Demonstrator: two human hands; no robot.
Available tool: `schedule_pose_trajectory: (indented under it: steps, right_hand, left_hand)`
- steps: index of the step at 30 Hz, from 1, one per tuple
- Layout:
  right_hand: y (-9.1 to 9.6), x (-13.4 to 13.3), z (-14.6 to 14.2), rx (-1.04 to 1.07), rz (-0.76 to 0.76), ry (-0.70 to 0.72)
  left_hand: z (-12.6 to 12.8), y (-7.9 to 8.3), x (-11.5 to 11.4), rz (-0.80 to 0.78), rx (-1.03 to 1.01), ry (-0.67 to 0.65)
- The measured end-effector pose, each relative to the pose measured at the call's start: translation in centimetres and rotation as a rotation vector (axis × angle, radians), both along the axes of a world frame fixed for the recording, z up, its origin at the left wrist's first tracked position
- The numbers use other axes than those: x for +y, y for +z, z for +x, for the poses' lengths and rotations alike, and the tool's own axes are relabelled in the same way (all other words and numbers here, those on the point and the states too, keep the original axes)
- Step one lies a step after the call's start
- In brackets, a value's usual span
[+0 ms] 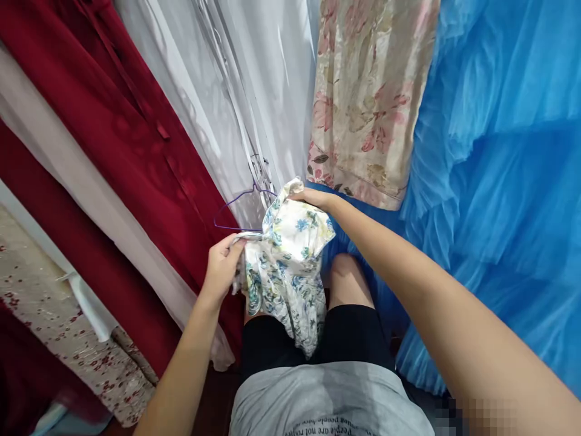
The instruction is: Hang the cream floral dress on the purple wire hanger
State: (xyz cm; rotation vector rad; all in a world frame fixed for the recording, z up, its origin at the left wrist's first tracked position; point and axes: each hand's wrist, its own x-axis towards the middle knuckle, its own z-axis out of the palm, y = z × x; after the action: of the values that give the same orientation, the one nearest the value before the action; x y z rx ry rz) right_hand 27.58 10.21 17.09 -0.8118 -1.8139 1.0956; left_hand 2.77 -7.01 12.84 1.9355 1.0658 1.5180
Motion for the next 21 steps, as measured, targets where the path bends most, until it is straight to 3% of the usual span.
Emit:
schedule_pose_trajectory:
  steps: [4,7,9,13,15,18,21]
  right_hand:
    - [-0.5,-0.6,-0.1,0.13,-0.134,0.101]
    - [-0.5,-1.4,-0.2,0.234,-0.335,0.241]
    - [-0.6,-2.0,-0.9,0.195,-0.452,0.294]
    - [-1.0,-2.6,-2.2,0.164,-0.499,0.164]
    - [-1.0,-2.6,-1.9,0.186,-0.486,0.085]
    - [-0.7,-2.5,-0.6,0.187,-0.435,-0.017]
    - [-0.5,-2.8,0.5,0.161,-0.356,-0.084]
  left_hand:
    - [-5.5,-0.4,0.1,-0.236,-0.032,-0.028]
    - [-9.0,-2.1,1.0,-0.449,0.135,-0.11]
    - [-10.5,-3.5,1.9,-0.496,0.222,-0.113]
    - [-12.0,-5.1,3.4,-0.512,0.411,-0.126]
    - [-12.5,-5.3,3.9,-0.43,0.58,-0.106]
    - [-13.6,-5.1,4.9,-0.216,0.856,0.029]
    - [-14.9,-4.8,6.5,-0.156,0.939,0.16]
